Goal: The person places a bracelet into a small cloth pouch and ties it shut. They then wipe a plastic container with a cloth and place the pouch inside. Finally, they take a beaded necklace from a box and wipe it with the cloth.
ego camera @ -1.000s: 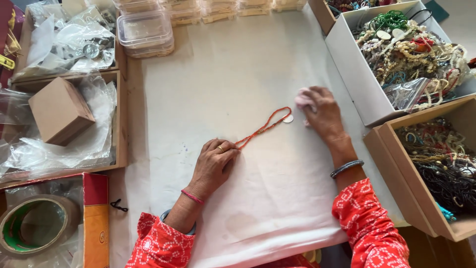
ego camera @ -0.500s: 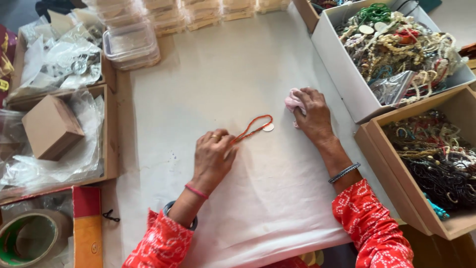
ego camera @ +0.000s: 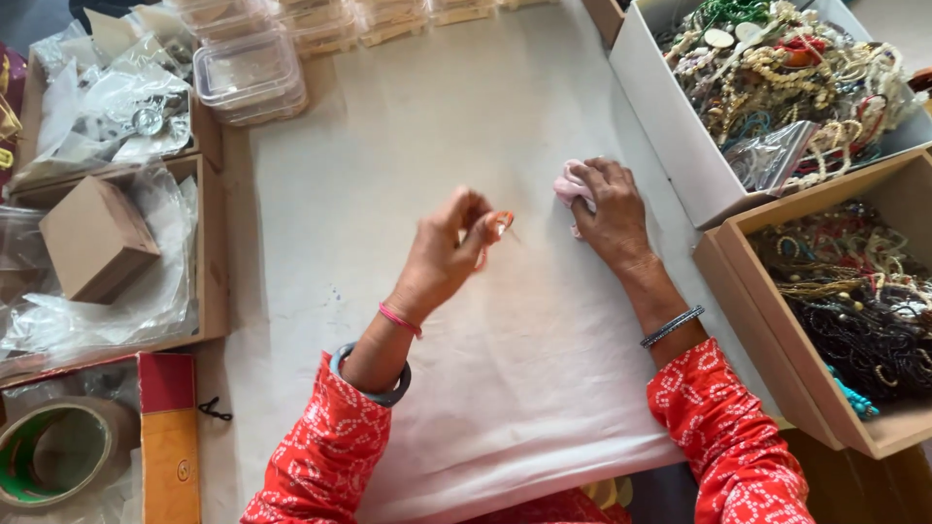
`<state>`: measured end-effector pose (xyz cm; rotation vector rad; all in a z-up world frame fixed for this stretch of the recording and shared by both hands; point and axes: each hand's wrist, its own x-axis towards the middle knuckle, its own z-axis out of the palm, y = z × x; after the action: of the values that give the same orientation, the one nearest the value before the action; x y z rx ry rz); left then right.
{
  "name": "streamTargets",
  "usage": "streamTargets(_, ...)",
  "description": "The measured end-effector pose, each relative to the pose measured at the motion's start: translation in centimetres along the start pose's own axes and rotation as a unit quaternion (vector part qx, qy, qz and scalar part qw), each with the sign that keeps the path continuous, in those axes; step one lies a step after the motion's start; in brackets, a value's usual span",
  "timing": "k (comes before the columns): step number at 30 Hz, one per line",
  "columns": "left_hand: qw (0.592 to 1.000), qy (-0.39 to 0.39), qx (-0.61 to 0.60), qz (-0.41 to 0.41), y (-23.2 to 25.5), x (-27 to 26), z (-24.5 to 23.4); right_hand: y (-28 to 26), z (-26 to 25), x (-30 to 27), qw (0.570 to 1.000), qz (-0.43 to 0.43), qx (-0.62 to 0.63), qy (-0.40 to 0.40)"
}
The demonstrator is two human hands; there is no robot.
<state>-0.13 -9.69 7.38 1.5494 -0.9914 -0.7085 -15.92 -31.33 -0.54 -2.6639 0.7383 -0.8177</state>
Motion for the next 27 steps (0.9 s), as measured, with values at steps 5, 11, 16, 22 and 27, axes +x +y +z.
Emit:
streamTargets(5,0.981,0.055,-0.151,0.106,-2.6,1.0,-2.5,0.1,0.2,0.3,1.0,-0.007,-0.001,0.004)
streamTargets(11,0.898,0.234,0.354,0.117,-8.2,-2.9,-4.0,0.4,0.2,0.5,1.0,-0.014,0.002,0.012)
streamTargets(16,0.89,0.104,0.412,0.166,-7.4,-5.4,1.8,-0.3,-0.1,0.1,1.0,0.003,0.011,-0.006)
streamTargets(22,0.878,-0.004,0.447,0.172,-7.1,-5.4,4.9,0.3,0.2,0.1,1.0,-0.011,-0.004,-0.003)
streamTargets(27,0.875,-0.09,0.458,0.128,-6.2,-9.6,0.4,-2.6,-0.9,0.0,0.992,0.019,0.1,0.081)
